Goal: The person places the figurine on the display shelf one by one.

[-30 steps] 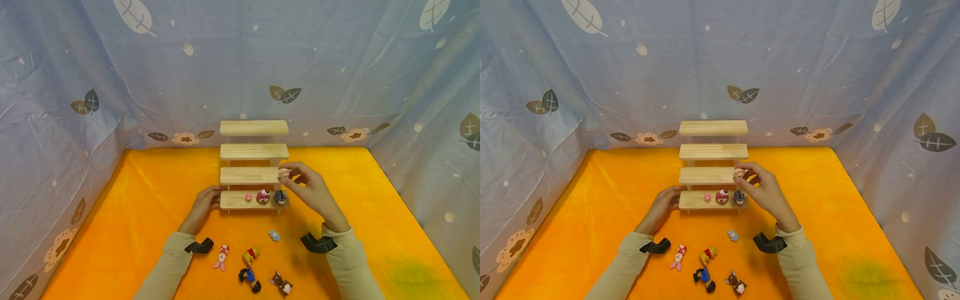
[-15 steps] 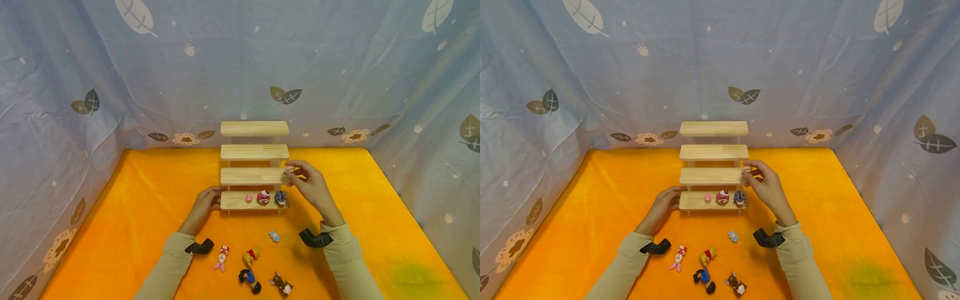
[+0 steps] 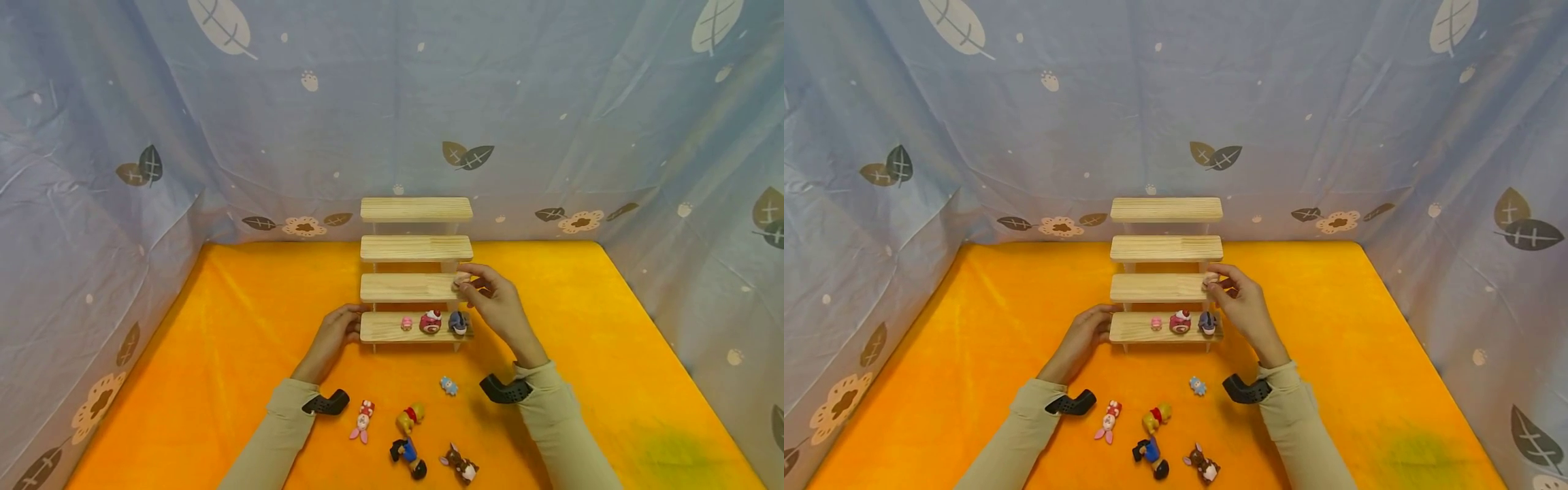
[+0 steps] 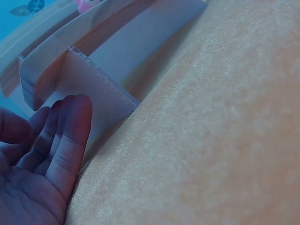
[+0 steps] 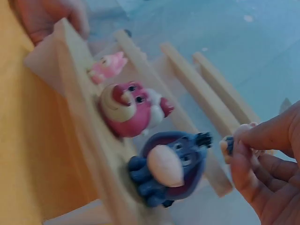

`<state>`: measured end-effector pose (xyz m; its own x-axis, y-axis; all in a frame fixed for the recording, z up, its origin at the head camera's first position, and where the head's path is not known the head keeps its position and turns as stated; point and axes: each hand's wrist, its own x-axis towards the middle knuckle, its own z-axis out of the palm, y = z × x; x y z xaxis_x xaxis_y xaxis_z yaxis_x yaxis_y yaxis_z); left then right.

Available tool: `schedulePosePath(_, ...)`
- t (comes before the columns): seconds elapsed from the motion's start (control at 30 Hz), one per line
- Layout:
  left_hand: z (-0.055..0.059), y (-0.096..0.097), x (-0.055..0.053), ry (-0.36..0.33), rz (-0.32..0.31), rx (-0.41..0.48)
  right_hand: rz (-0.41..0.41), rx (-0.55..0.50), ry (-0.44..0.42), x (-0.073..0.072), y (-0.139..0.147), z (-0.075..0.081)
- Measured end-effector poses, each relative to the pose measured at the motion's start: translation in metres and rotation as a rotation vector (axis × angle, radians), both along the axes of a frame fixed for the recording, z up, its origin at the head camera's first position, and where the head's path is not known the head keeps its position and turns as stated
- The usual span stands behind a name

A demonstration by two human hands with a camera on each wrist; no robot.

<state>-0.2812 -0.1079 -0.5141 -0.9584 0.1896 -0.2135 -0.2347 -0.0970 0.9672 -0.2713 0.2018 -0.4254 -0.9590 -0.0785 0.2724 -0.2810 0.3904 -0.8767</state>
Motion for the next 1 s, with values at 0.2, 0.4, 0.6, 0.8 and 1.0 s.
schedulePosePath(0.2,0.0002,0.0002,0.0005,0.004,0.002,-0.013,-0.081,0.137,0.048,0.0016,-0.0059,-0.0039)
schedulePosePath(0.4,-0.0007,0.0003,0.0005,0.005,-0.003,-0.022,-0.075,0.192,0.043,0.0030,-0.0074,-0.0052)
schedulePosePath(0.6,-0.0010,0.0003,-0.0001,-0.007,0.003,-0.025,-0.030,0.206,-0.007,0.0037,-0.0085,-0.0045)
schedulePosePath(0.8,0.0003,0.0005,0.0003,-0.011,0.008,-0.014,-0.018,0.217,-0.010,0.0033,-0.0082,-0.0033)
schedulePosePath(1.0,0.0005,0.0011,0.0005,-0.004,0.008,-0.001,-0.010,0.227,0.029,0.0046,-0.0056,0.0001)
